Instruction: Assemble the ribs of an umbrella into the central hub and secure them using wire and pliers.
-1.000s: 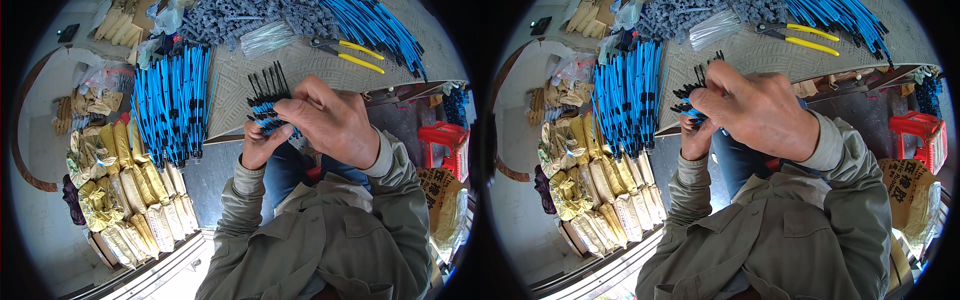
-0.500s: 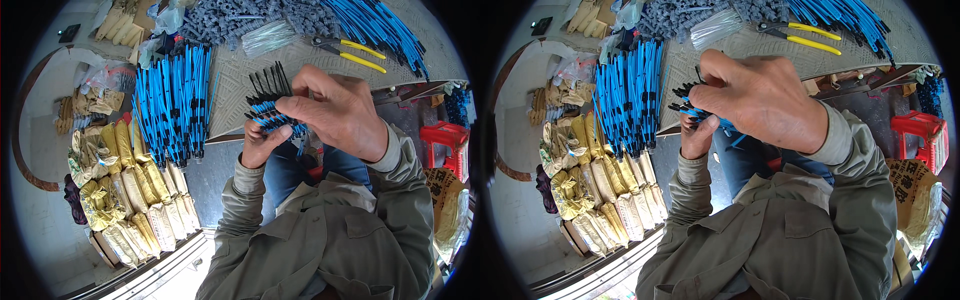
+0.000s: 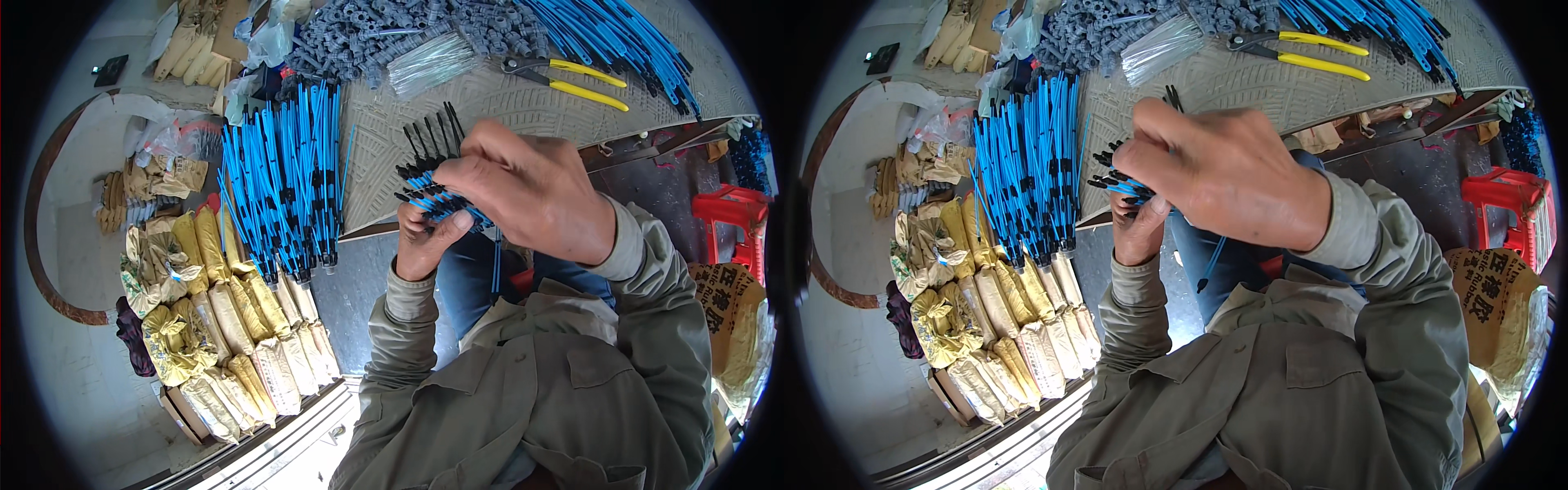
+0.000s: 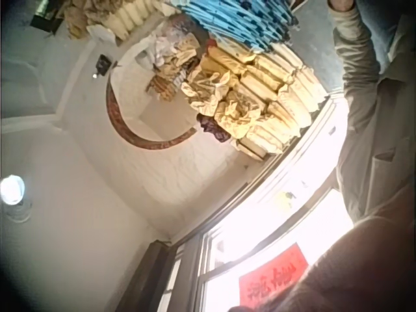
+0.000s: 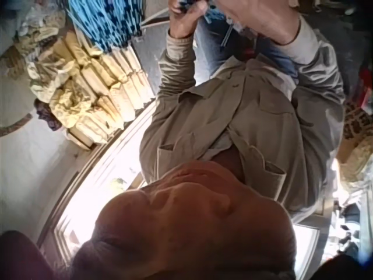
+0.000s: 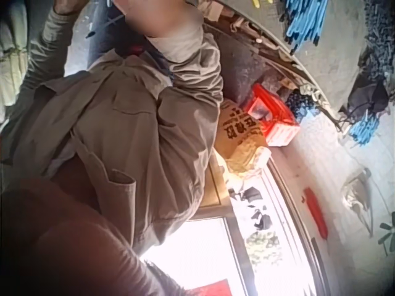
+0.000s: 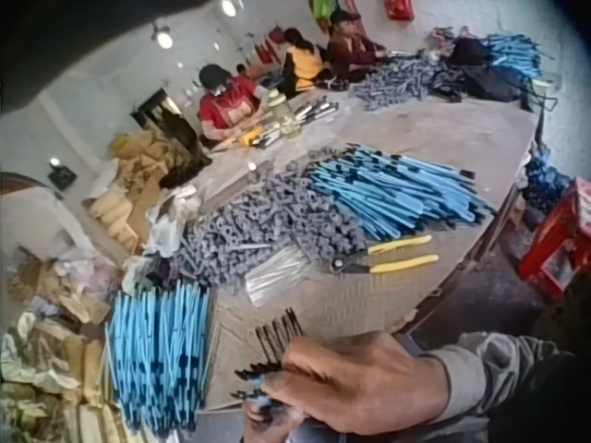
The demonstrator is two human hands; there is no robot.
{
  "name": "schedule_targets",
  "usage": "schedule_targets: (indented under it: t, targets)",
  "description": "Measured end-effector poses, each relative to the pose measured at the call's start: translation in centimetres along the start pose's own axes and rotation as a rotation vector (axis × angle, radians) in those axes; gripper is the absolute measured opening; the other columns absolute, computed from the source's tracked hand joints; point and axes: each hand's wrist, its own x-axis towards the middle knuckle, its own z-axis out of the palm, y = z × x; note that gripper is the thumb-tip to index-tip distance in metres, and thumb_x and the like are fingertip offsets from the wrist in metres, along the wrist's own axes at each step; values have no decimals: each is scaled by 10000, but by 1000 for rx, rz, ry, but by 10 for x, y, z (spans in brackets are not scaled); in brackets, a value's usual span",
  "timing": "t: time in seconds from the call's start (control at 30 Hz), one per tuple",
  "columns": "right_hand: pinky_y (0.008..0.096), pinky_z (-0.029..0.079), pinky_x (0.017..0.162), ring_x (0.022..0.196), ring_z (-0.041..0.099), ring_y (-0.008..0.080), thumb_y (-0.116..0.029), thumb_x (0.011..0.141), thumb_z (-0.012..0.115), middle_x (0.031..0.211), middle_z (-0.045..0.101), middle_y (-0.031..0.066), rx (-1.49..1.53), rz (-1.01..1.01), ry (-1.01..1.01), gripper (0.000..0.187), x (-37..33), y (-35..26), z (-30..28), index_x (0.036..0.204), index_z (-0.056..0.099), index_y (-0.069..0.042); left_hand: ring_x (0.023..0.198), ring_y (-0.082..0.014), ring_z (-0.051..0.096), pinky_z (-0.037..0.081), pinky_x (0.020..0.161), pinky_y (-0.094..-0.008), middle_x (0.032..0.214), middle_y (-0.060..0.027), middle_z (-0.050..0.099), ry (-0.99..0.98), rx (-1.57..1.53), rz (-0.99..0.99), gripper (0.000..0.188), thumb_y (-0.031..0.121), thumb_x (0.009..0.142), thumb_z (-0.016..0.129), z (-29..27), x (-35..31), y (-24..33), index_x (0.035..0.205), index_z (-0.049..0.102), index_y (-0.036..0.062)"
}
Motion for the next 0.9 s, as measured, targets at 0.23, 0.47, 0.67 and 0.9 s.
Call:
schedule_targets:
  t: [0.23,0.47,0.67,0.9]
  targets:
    - [284,435,457,539,529,162,-36,658,628,752,463,60,-92,9,98,288,-5,-12,6,941,576,-42,801,-75,569,467,669,-215,894,-20,626,40,14,22,254,48,720,740,7,0,0,933,602,37]
    - [302,425,444,530,533,178,-71,673,630,728,461,61,-101,-5,106,250,-1,-14,1,916,576,-44,854,-104,587,483,699,-230,936,-46,625,76,199,184,325,25,697,751,5,-7,-6,976,585,34]
    - [324,388,427,486,523,214,-87,728,635,651,517,53,139,61,-161,232,15,1,-4,957,599,-71,894,-130,588,487,747,-254,1000,-61,606,-60,99,125,389,17,699,745,-5,-6,-7,1041,558,26]
    - [332,344,424,427,482,215,-81,776,604,505,486,49,387,31,-290,262,28,12,-6,1035,635,-109,965,-150,569,475,805,-283,1050,-69,585,-89,-25,33,458,2,707,728,-5,-4,0,1117,524,13]
